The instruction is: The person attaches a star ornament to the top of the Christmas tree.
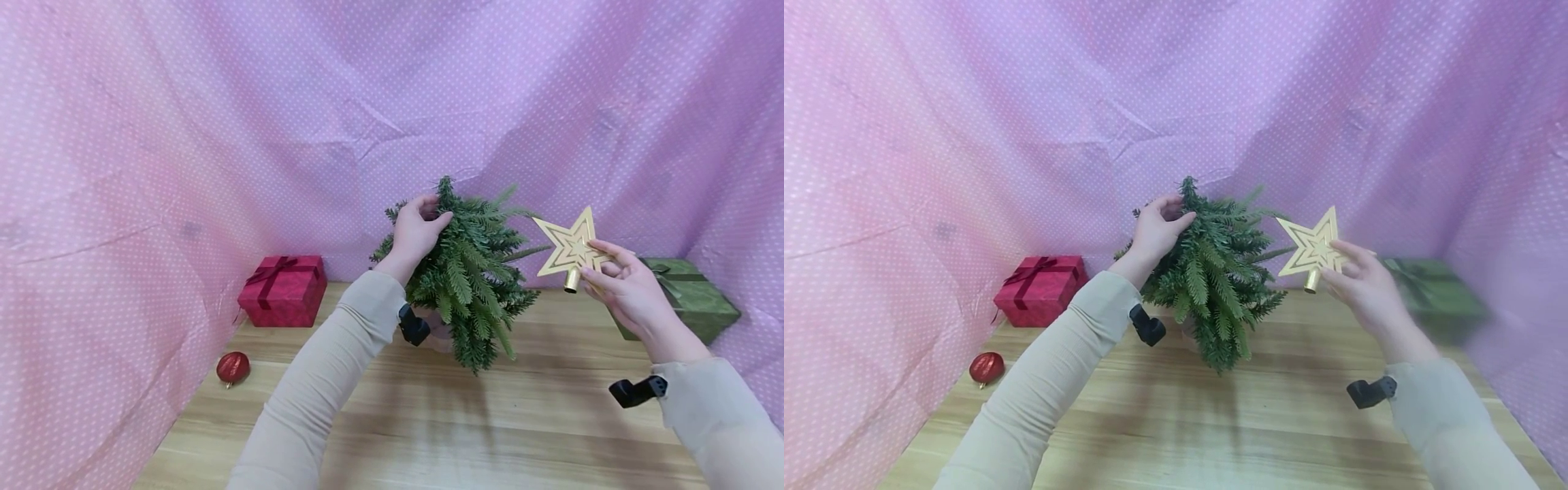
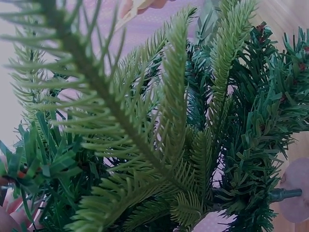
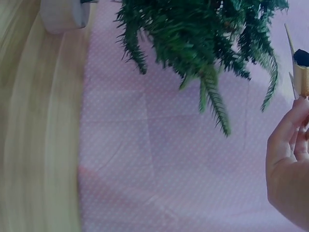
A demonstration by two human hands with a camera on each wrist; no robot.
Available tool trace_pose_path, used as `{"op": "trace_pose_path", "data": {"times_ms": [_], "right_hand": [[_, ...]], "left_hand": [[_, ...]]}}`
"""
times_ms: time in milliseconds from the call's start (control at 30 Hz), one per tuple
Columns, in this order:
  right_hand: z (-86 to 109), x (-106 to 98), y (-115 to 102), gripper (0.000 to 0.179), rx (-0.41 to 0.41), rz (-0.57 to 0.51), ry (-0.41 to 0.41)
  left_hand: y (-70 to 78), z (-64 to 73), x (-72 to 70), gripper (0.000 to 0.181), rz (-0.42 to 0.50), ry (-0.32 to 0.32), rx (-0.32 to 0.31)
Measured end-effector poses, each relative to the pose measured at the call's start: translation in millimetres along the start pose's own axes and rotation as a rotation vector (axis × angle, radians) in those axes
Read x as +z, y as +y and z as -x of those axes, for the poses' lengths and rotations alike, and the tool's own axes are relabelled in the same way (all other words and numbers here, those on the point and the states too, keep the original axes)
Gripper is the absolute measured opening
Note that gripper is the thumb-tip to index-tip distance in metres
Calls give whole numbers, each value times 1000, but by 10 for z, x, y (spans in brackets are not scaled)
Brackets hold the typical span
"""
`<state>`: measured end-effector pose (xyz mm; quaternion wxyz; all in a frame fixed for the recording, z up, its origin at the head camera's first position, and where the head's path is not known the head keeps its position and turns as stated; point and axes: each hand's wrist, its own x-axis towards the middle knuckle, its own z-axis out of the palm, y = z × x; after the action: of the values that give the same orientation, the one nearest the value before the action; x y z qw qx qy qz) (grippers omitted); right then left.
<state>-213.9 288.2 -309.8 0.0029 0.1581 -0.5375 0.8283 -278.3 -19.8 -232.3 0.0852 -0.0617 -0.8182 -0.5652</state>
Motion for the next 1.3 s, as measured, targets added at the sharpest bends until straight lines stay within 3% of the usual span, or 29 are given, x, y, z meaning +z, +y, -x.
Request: {"op": "trace_pose_path", "data": {"times_ms": [267, 600, 967, 1133, 1300], "right_hand": [[-137, 219, -82, 46, -7, 79, -15], [-374, 531, -168, 47, 11, 93, 8], [-680, 899, -334, 62, 10, 542, 142], [-752, 968, -346, 65, 12, 728, 160], [-839, 1033, -379, 76, 12, 820, 131]], "left_hand": [[8, 14, -3, 40, 8, 5, 6], [18, 37, 1, 40, -5, -4, 12], [8, 34, 18, 40, -16, -4, 18], [12, 35, 13, 40, -19, -5, 16], [22, 37, 0, 40, -28, 1, 9]]}}
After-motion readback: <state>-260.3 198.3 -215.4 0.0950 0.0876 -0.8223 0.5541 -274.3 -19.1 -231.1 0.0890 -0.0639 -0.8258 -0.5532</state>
